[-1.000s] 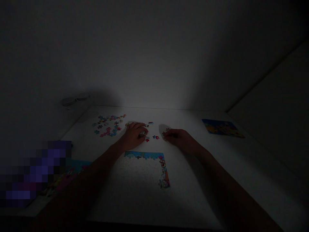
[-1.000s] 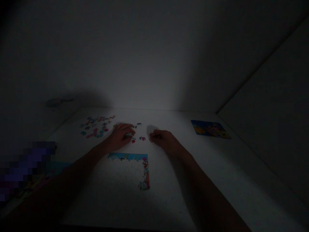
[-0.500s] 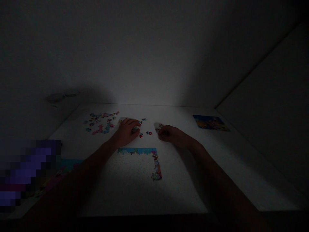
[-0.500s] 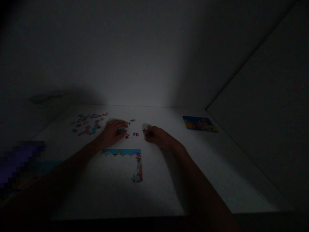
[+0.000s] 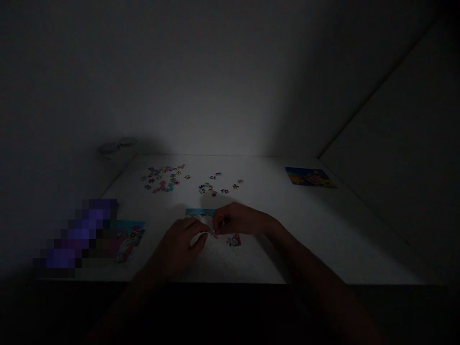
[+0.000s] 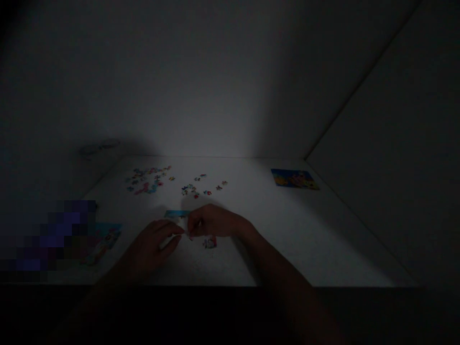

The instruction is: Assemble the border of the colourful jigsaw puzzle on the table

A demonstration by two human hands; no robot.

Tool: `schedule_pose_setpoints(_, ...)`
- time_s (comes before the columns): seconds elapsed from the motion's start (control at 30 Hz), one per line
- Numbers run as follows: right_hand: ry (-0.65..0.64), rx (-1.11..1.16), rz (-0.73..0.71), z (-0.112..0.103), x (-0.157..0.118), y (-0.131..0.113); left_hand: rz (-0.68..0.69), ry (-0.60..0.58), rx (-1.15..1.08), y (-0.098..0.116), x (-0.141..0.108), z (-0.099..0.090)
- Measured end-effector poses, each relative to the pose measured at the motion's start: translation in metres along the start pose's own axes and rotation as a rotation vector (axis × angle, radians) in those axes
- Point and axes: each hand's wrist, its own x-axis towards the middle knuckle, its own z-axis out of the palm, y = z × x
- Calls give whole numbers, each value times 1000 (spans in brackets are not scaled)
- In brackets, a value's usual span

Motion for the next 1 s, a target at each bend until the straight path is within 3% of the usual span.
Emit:
schedule_pose_setpoints(0.17,44,-143,-27,-3,2,7,-79,-53,19,2,-22,19)
schedule_pose_setpoints(0.3,233,-165,-14,-27,-5,19,-136,-100,49,-2,-13,22)
schedule_pose_setpoints(0.37,269,-230,-19,-37,-10,26,-117,-152,53,-4,-5,21)
schedule_pose_setpoints(0.5,149,-354,29,-43,-20,32,-80,-244,-14,-4,9,18)
schedule_pose_setpoints(0.63,33,-414,56,-31,-23,23,-157,-254,-38,3,9,22)
schedule_pose_setpoints(0.8,62,-470,44,-18,-21,17,-259,-225,-90,12,3,33)
schedule_pose_setpoints(1.0,70,-440,13,-20,-21,21,-269,-216,-96,11,1,38)
